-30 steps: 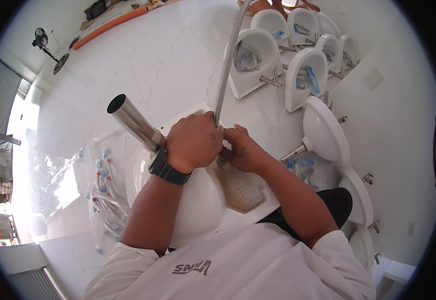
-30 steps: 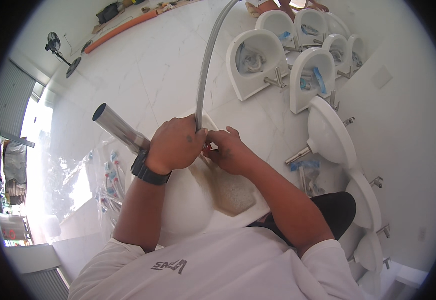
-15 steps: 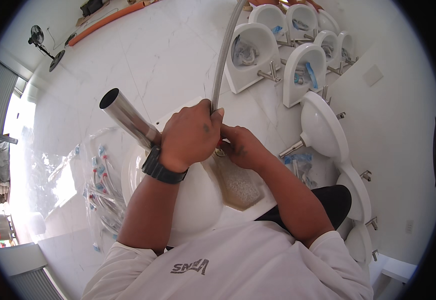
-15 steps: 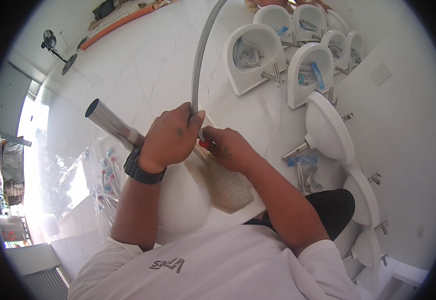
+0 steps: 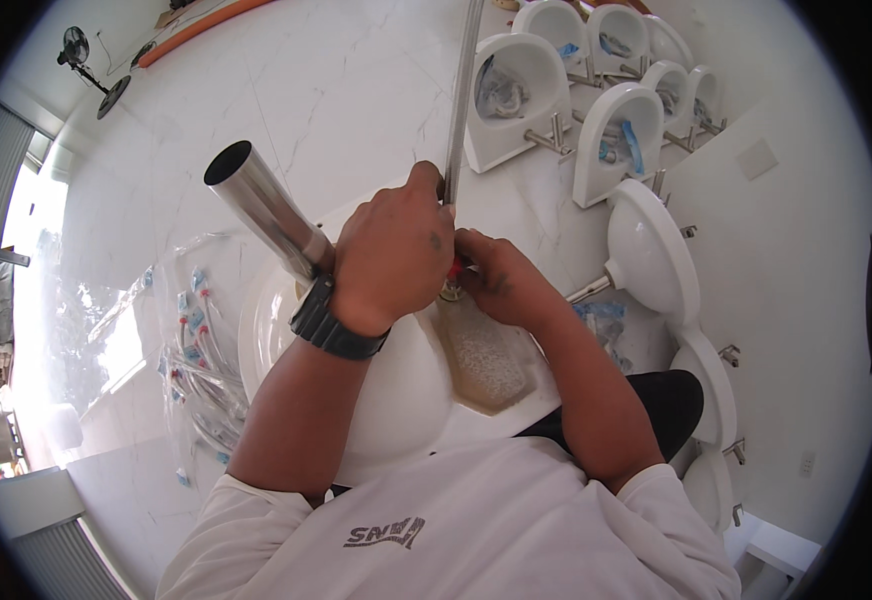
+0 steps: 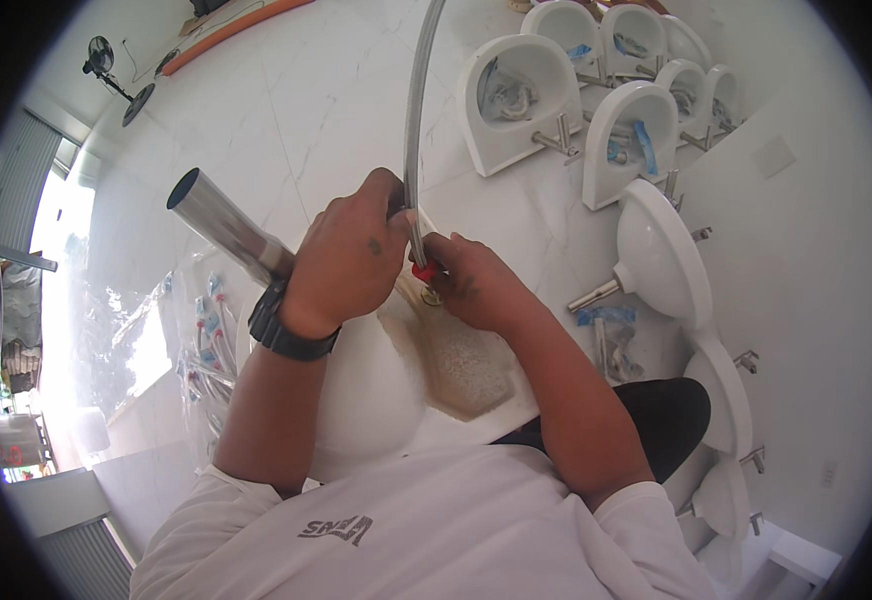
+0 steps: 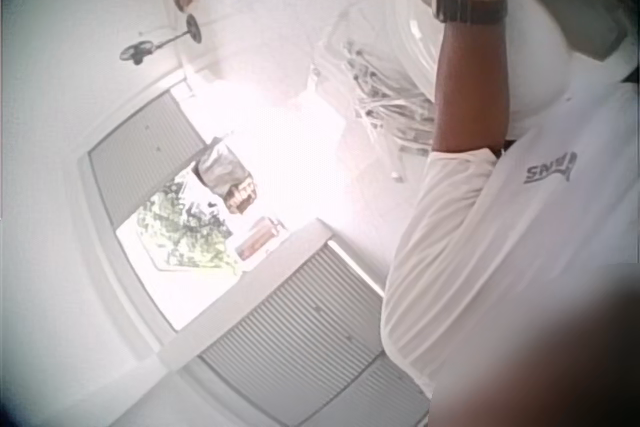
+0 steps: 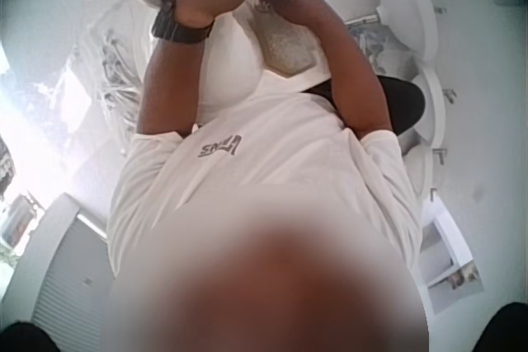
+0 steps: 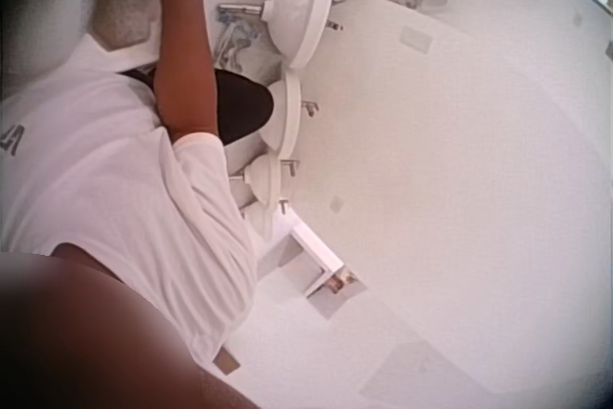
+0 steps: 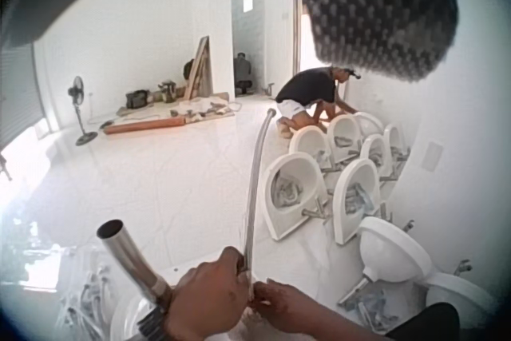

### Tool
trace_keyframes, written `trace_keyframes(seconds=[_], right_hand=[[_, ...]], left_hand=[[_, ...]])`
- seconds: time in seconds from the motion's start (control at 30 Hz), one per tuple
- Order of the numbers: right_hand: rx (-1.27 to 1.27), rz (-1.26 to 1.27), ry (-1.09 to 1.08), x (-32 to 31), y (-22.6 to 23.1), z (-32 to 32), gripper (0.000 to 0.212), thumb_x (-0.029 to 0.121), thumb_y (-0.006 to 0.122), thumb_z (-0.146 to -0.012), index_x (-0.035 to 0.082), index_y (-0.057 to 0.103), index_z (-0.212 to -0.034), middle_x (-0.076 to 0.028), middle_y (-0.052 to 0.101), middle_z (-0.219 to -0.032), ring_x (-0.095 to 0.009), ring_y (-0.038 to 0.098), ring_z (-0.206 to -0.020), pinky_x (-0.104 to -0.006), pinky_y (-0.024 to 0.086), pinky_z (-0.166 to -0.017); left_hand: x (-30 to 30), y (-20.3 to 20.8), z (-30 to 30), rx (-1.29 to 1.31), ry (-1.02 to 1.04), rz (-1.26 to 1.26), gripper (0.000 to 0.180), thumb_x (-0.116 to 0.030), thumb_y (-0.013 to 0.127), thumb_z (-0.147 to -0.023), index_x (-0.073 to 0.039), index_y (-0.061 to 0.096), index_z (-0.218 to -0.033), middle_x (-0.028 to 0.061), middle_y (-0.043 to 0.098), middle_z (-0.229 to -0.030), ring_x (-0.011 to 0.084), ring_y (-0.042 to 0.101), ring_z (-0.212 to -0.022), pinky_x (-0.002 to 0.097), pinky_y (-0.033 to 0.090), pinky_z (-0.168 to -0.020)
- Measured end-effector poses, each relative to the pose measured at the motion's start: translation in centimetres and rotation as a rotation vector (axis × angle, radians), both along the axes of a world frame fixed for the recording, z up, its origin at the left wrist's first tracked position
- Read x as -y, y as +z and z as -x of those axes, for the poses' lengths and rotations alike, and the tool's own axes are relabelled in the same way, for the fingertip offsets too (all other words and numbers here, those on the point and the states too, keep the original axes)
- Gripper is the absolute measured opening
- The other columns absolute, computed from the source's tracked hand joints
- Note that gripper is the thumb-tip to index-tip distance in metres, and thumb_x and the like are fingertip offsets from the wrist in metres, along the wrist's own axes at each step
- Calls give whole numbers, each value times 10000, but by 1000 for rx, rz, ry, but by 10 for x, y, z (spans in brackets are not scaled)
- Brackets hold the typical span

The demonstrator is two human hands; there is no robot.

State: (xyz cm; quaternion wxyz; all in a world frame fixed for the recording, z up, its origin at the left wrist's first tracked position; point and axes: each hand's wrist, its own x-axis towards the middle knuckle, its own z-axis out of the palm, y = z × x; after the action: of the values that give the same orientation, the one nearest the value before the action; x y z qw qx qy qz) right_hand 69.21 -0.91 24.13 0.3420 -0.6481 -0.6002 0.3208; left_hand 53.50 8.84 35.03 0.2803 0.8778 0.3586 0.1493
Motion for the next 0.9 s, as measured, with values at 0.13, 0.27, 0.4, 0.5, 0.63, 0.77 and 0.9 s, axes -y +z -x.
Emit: trace_keyframes(seconds=[0.13,0.27,0.4,0.5,0.63,0.77,0.9], right_hand=[[-47,13,-9,1,3,0,256,21,648,-968,68,627,-1219,-171,718,-1041,-408,674,-996,-495,527,-944],[-92,128,-1,3,4,-3,333,10,643,-969,91,628,-1292,-165,730,-1085,-399,665,-1051,-488,523,-962],[-78,25,49,4,0,-7,330,1,643,-967,86,633,-1286,-160,734,-1080,-391,669,-1066,-473,520,-982],[-160,23,33,3,-6,-8,358,2,661,-957,94,639,-1302,-150,735,-1089,-380,672,-1083,-466,501,-1026],[-70,-64,-20,4,-17,-10,362,59,711,-946,116,676,-1302,-126,691,-1264,-355,603,-1255,-467,416,-1135],[138,-13,-18,8,-26,-14,279,188,755,-951,125,751,-1223,-105,565,-1496,-332,468,-1436,-485,301,-1226],[2,3,-36,7,-31,-14,255,237,762,-956,135,779,-1189,-108,518,-1551,-331,437,-1472,-505,250,-1255]], left_hand=[[4,-4,2,78,-42,19,252,-134,615,-1029,37,558,-1205,283,714,-1111,490,699,-1045,548,535,-907],[2,-6,8,169,-186,14,292,-98,631,-1020,34,564,-1272,264,668,-1239,448,686,-1087,502,537,-950],[-1,-7,11,191,-245,-14,400,-99,638,-1021,42,574,-1391,245,663,-1217,407,687,-1057,460,544,-954],[0,-8,12,153,-222,-9,481,-105,629,-1028,46,545,-1477,249,651,-1237,392,695,-1057,449,546,-948],[3,-7,11,103,-185,10,509,-123,624,-1032,72,520,-1491,258,640,-1249,391,693,-1062,452,545,-948],[3,-6,12,44,-169,-28,525,-135,625,-1030,94,510,-1489,265,638,-1250,404,687,-1070,460,542,-948],[3,-8,12,48,-170,-46,526,-130,618,-1029,110,506,-1483,278,639,-1242,418,682,-1068,465,540,-947]])
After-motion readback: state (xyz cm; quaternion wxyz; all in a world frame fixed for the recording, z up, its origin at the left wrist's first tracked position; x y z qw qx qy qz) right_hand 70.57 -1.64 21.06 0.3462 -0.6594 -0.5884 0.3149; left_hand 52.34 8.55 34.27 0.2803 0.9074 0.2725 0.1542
